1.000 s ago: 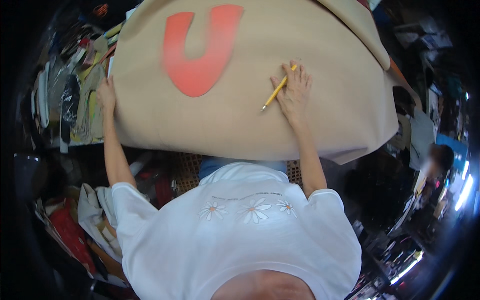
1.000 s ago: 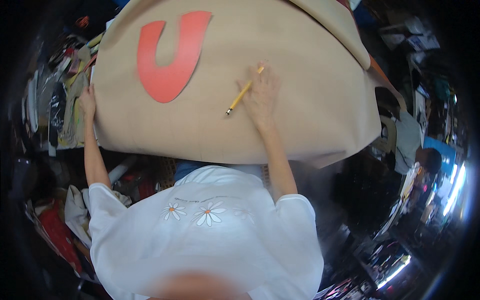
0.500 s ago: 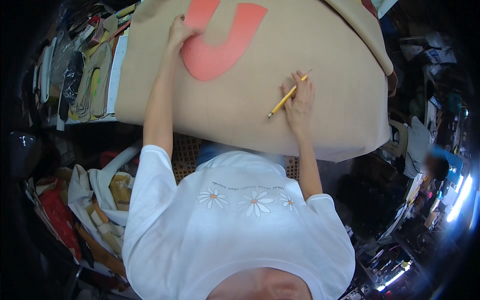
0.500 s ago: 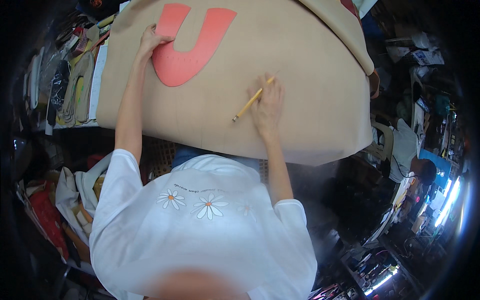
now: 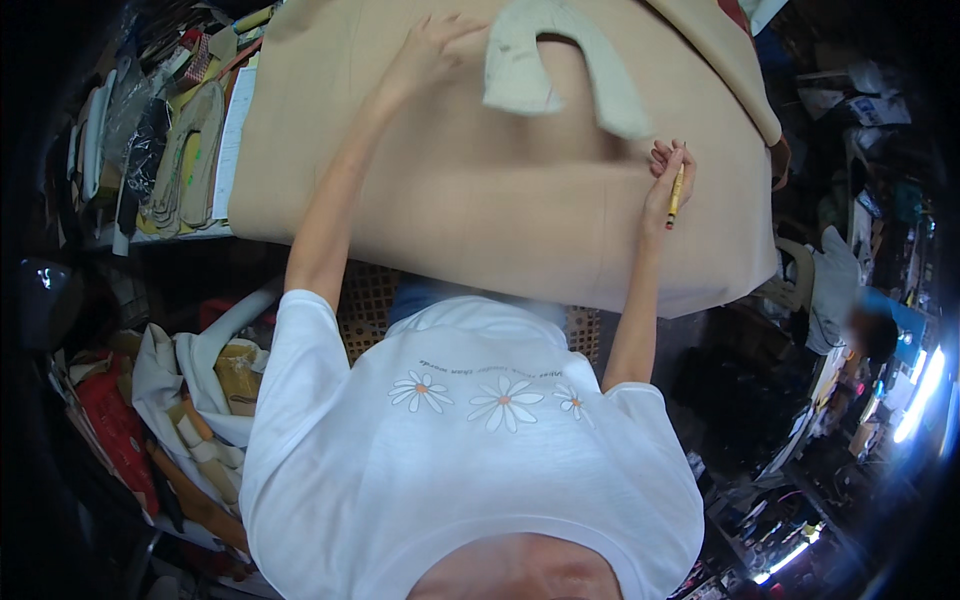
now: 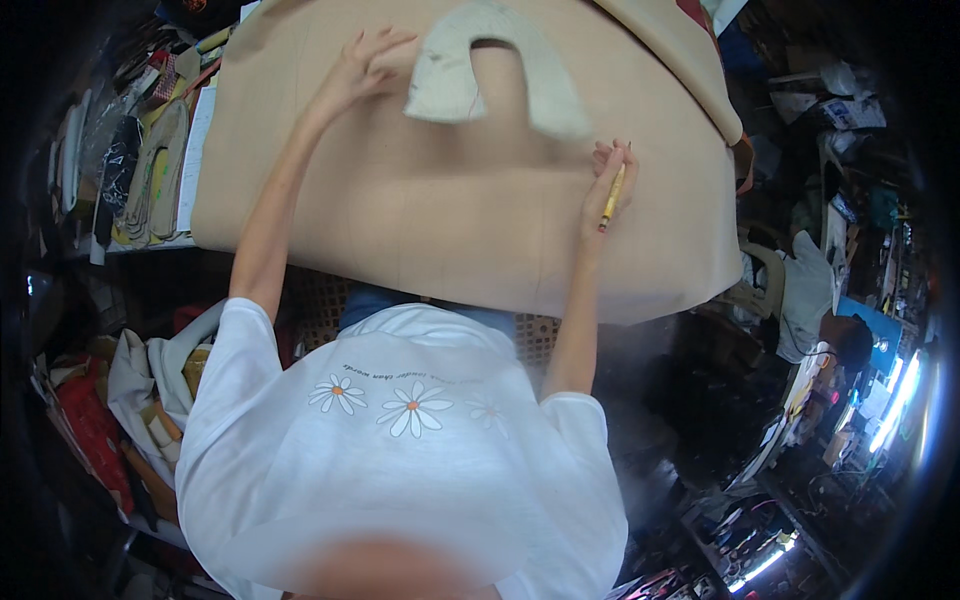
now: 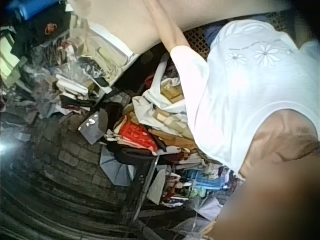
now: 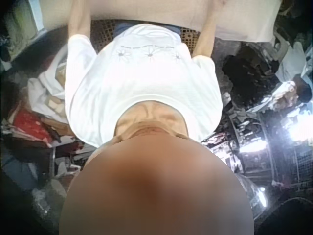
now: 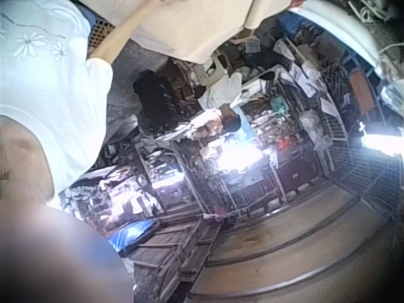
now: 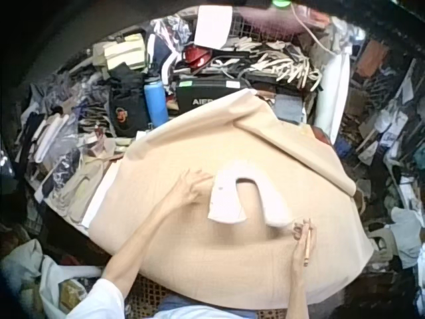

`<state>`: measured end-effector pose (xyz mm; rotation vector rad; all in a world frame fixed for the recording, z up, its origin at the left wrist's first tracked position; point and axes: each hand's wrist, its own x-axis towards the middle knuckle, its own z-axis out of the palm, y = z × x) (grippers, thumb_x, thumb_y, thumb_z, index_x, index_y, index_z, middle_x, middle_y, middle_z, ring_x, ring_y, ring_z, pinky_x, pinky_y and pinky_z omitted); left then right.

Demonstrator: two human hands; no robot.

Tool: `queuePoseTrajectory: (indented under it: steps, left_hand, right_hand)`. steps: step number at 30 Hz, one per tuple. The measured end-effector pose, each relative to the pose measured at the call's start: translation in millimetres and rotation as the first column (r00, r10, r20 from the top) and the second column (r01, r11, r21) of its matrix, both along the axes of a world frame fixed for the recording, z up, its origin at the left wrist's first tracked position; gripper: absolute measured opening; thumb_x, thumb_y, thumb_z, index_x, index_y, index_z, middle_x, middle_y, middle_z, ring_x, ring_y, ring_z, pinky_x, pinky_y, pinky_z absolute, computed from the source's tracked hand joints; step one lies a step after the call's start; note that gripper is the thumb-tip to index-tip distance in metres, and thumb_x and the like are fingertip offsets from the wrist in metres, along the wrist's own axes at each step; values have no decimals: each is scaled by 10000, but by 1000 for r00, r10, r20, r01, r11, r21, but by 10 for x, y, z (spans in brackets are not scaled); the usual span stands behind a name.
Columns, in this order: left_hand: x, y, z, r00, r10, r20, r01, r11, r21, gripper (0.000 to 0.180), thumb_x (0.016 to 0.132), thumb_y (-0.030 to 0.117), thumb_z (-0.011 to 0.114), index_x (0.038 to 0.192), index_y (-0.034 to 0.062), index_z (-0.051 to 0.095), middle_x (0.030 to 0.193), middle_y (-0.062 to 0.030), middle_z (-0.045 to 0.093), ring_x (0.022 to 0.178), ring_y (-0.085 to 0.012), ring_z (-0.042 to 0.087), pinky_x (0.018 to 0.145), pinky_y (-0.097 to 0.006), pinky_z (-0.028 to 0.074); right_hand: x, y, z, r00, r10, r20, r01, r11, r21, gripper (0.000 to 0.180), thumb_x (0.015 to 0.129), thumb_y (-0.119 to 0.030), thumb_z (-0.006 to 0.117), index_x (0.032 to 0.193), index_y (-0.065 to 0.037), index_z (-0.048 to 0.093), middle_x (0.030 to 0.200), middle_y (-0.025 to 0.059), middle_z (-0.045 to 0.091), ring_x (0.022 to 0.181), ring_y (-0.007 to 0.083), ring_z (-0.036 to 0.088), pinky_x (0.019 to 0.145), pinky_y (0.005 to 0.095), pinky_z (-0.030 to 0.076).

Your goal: The person places a U-shaped pattern on a large sheet of beige material and traces its outline with a pencil. They repeat this process multiple times, repositioning the pattern and tracing new outlines. Finally, they use scissors to cut along one of the traced lines.

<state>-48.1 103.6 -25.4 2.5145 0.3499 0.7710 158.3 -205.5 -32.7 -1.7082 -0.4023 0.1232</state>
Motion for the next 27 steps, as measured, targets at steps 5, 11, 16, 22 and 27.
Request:
queuePoseTrajectory:
  steps: [5,11,16,22,27]
  left_hand:
    - [-272,-884,-433,959,250,-132,-270,948,-168,435,880,238,659,1281,86,585,1290,-94,598,1286,-317,471,1134,-453,246]
    - [-370,-1346,-507,964,253,-78,-260,959,-111,343,909,293,611,1173,78,655,1316,-80,579,1290,-266,462,1103,-468,284]
    - [-371,-1203,-538,972,233,-7,-228,940,-252,246,899,217,628,1084,70,696,1231,-72,636,1248,-261,509,1088,-453,310]
    - [-386,-1197,-572,969,246,30,-229,934,-275,219,890,181,633,1054,55,704,1192,-80,657,1228,-258,532,1076,-431,333]
    - [-391,-1210,-579,965,257,53,-233,932,-277,206,880,168,639,1031,46,708,1179,-87,662,1218,-256,542,1070,-430,346]
  right_hand:
    - [211,104,-111,943,32,330,100,921,-376,270,968,-260,553,1081,-21,611,1082,140,648,984,221,621,876,355,473]
    - [219,392,-205,879,259,401,-64,896,-438,192,927,-203,618,1037,-45,633,972,111,669,941,196,626,850,348,473]
    - [128,256,-229,949,97,299,4,947,-321,101,902,-97,639,985,-41,640,874,71,673,797,145,611,752,275,486]
    - [204,267,-311,953,109,284,-53,979,-198,86,883,-71,657,962,-43,641,872,55,684,820,121,622,775,254,485]
    - [214,246,-328,966,106,235,-65,982,-178,91,870,-49,647,960,-36,643,865,55,692,834,115,639,784,253,490]
